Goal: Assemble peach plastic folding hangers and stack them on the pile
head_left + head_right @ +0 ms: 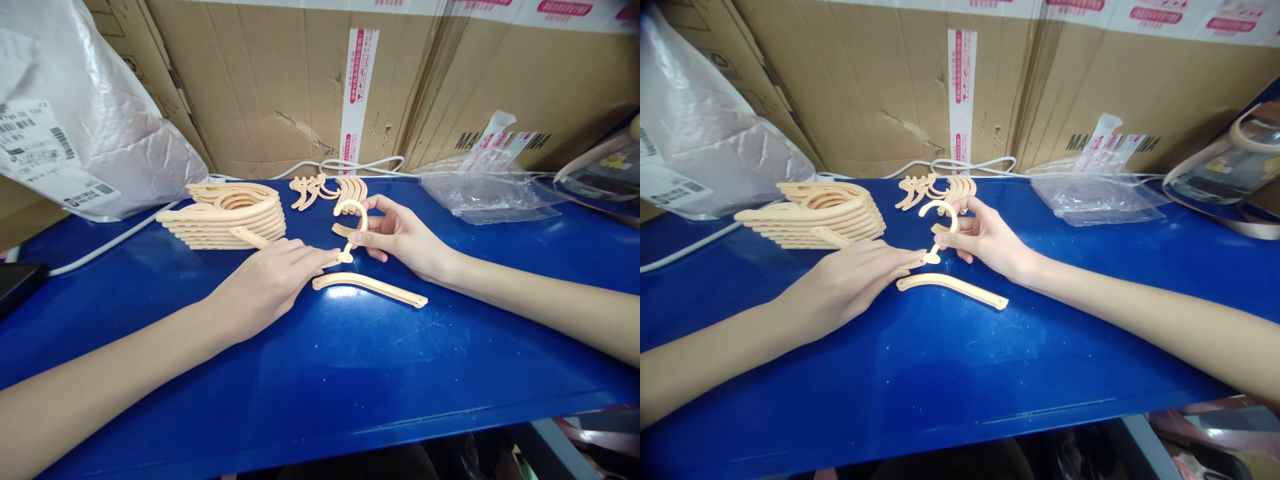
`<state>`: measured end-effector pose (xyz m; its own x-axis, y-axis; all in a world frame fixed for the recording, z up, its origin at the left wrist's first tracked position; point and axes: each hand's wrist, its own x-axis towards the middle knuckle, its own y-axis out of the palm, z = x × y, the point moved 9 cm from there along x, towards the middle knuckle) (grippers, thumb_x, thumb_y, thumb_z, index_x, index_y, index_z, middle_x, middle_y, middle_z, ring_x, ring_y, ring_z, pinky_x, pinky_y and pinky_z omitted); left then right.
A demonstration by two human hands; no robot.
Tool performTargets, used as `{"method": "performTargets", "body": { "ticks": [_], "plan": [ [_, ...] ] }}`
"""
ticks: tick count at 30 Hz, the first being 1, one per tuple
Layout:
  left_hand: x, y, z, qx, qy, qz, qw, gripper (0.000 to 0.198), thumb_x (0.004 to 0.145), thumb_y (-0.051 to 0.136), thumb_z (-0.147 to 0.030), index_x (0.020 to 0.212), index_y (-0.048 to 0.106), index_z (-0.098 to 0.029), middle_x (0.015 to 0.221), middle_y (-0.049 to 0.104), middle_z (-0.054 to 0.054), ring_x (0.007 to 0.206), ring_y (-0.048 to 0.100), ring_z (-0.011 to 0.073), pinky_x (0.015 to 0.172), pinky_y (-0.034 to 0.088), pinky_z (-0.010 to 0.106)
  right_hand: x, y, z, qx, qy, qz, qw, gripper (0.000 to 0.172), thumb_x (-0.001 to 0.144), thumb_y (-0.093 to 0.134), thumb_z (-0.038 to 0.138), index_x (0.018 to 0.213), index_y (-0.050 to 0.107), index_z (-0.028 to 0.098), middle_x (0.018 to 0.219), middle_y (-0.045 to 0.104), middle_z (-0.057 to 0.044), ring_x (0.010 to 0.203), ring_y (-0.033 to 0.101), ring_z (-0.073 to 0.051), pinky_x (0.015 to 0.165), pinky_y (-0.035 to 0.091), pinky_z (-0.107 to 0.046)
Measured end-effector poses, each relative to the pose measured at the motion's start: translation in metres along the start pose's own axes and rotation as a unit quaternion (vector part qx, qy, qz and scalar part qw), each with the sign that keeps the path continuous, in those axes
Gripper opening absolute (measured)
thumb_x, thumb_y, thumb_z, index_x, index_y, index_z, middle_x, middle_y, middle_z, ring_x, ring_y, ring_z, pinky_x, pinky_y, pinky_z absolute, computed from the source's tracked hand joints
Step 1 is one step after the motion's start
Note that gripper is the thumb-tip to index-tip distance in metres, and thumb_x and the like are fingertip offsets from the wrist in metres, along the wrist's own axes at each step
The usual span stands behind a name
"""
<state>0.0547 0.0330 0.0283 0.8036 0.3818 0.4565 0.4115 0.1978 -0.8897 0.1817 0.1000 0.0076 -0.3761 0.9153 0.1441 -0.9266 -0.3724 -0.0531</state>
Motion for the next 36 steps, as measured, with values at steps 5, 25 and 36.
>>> {"method": "performTargets", "body": {
  "ticks": [5,25,36],
  "plan": [
    [-0.0003,-0.0002,-0.0013,0.016,0.009,-0.003,1.000,0.036,0.094,0.041,-0.003,0.127,0.053,-0.010,0.114,0.069,0.009,0.092,0.062,0.0206,0.077,0.050,0.032,-0.0007,-0.0002,0.0013,-0.008,0.000,-0.003,1.000,0.043,0.076,0.078,0.027,0.094,0.040,0.022,0.066,0.059,0.006,0.045,0.043,-0.004,0.038,0.030,-0.020],
    [-0.0016,-0.0026,0.0011,-0.006,-0.005,-0.014,1.000,0.032,0.094,0.045,-0.005,0.124,0.056,-0.010,0.103,0.070,0.008,0.084,0.060,0.0190,0.072,0.049,0.029,-0.0033,0.0006,-0.0032,0.022,0.026,0.000,0.999,0.040,0.076,0.079,0.025,0.091,0.043,0.021,0.066,0.063,0.005,0.038,0.036,-0.001,0.034,0.023,-0.018],
    [-0.0023,-0.0050,0.0017,-0.023,-0.009,-0.035,0.999,0.028,0.095,0.049,-0.008,0.121,0.058,-0.012,0.102,0.070,0.006,0.085,0.061,0.0175,0.076,0.050,0.028,-0.0016,0.0018,-0.0069,0.054,0.033,0.021,0.998,0.036,0.076,0.079,0.022,0.091,0.047,0.017,0.073,0.068,0.001,0.037,0.037,0.001,0.033,0.021,-0.015]
  ]
}}
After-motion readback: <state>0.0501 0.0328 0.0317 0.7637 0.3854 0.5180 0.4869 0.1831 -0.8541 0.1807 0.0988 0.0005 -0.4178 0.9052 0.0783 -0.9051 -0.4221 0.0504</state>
